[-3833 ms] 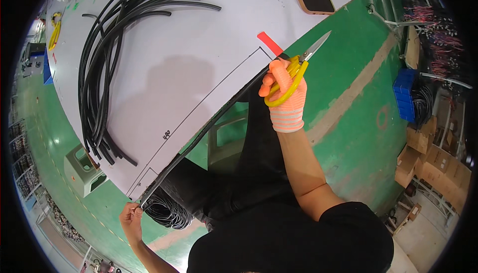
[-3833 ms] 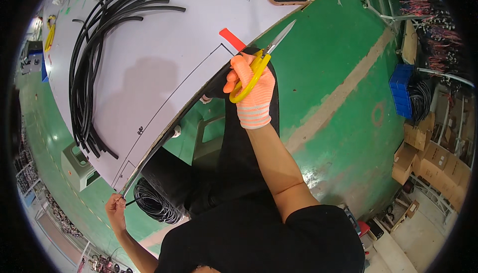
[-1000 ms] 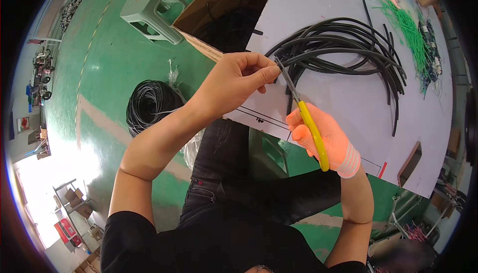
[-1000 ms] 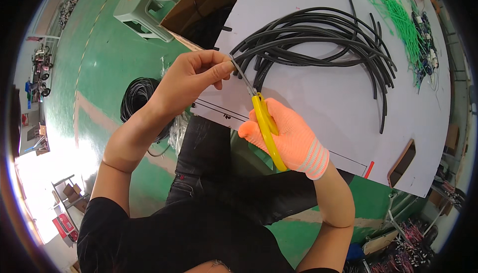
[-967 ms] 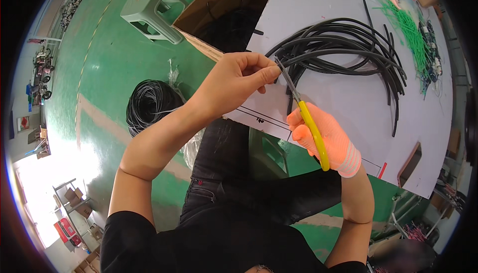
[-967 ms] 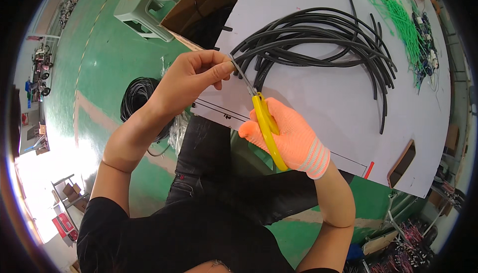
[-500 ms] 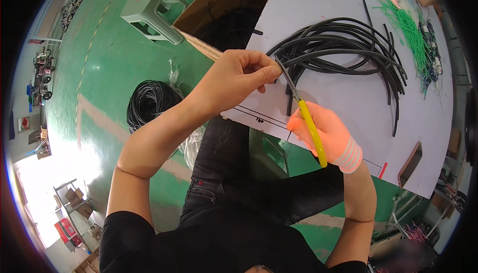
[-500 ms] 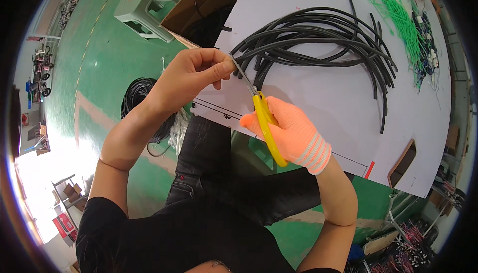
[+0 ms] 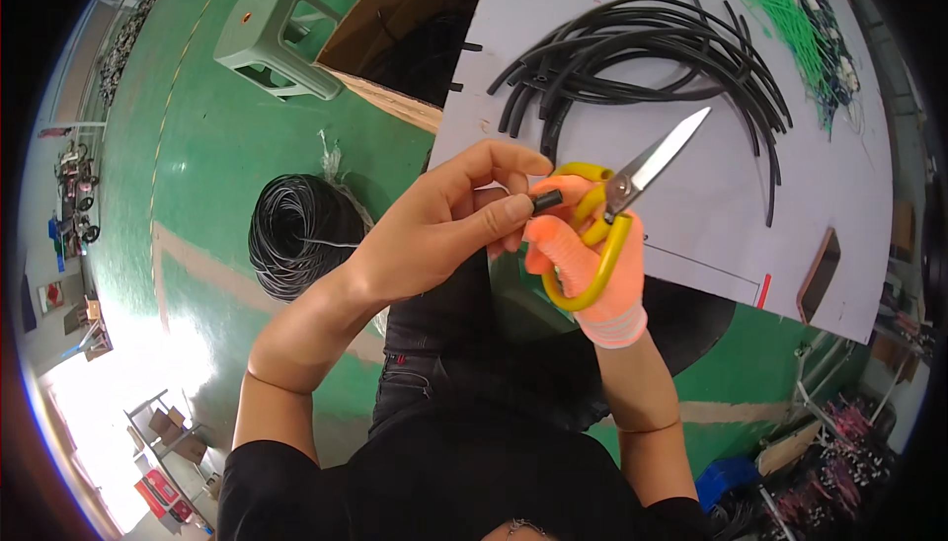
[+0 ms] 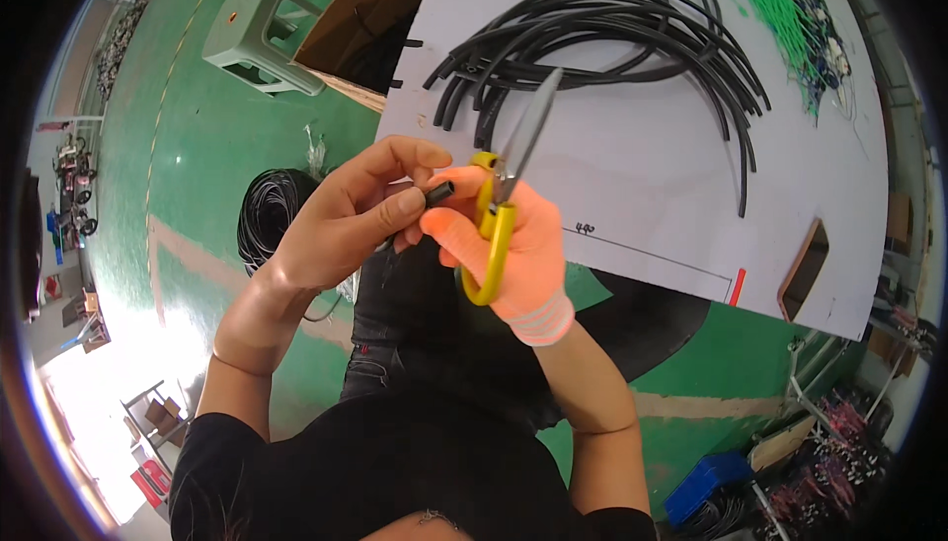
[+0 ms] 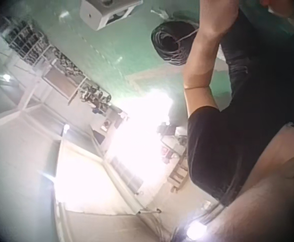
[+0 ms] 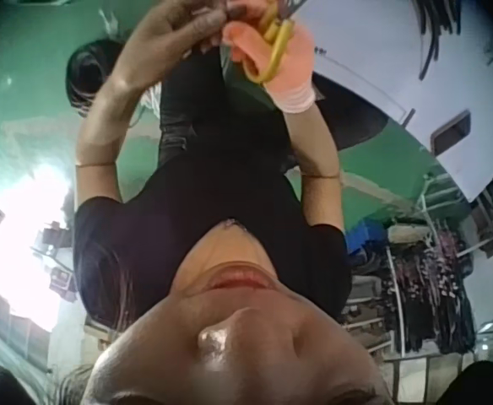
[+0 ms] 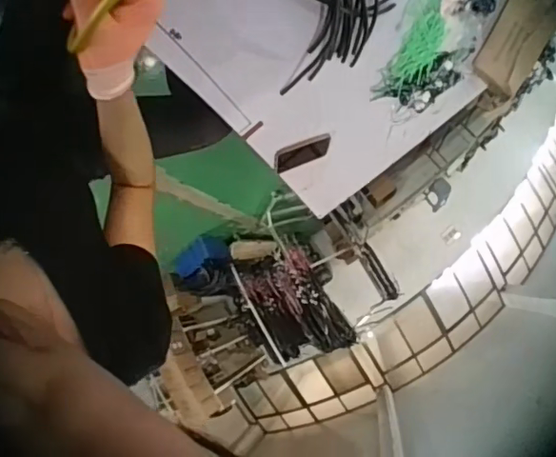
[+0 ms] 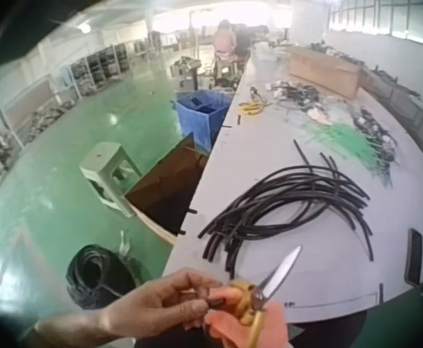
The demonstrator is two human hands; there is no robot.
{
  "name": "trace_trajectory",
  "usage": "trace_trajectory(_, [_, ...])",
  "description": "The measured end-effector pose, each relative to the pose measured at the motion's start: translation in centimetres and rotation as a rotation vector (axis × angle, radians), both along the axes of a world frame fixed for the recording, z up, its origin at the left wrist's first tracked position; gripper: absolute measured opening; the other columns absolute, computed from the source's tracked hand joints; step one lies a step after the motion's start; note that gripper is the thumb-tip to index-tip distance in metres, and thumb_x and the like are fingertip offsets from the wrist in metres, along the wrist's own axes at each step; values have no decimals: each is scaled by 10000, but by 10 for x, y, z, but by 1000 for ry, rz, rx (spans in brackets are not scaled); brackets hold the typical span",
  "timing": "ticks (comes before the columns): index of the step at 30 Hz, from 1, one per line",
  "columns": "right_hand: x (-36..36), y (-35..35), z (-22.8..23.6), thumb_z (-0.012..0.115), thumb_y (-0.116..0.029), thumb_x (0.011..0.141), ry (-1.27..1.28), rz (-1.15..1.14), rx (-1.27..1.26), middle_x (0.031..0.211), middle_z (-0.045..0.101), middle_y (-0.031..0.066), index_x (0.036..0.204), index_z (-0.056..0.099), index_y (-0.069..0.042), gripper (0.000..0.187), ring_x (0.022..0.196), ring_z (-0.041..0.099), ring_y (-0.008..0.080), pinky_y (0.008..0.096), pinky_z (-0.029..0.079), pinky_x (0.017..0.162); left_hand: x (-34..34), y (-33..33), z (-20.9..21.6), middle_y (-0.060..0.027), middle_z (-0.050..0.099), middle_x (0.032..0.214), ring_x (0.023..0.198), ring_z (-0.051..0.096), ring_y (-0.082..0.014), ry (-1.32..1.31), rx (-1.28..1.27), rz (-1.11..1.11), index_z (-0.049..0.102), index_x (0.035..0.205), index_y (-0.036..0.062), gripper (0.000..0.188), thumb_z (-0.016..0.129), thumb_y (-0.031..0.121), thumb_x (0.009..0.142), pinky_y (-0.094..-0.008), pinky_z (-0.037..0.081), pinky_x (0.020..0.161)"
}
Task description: Measuring and cutting black flexible tubes to a specific length using a template on a workbench.
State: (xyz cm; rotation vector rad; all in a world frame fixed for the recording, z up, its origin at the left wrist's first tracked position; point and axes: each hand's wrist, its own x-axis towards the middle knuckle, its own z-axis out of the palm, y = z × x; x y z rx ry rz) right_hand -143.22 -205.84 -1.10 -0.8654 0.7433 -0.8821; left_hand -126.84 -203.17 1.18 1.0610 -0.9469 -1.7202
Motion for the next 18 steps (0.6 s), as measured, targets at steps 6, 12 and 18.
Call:
trace_trajectory(6, [-16,11,-15,633,-170,819,-14,-119,-269,707,496,15,902,536,-21,197,551,485,80,194,364,490,-5,7,-3,1,526,797,665,491,-58,-114,107,-118,494,1114,16,244,533,121,898,-198,415,597])
trace_trajectory(12, [-128,22,-23,537,-159,850,-135,-1119,-37,709,493,40,919,506,-27,152,484,443,113,233,398,443,77,49,-38,0,552,737,661,468,-62,-680,53,-155,624,881,-6,111,638,67,799,-185,351,571])
trace_trajectory(18, [-192,48,-85,592,-147,810,182,-1303,155,652,481,35,785,532,-25,138,494,470,114,226,399,433,89,47,-50,21,485,675,597,395,-38,-797,82,-252,601,811,-18,163,662,132,790,-190,299,520])
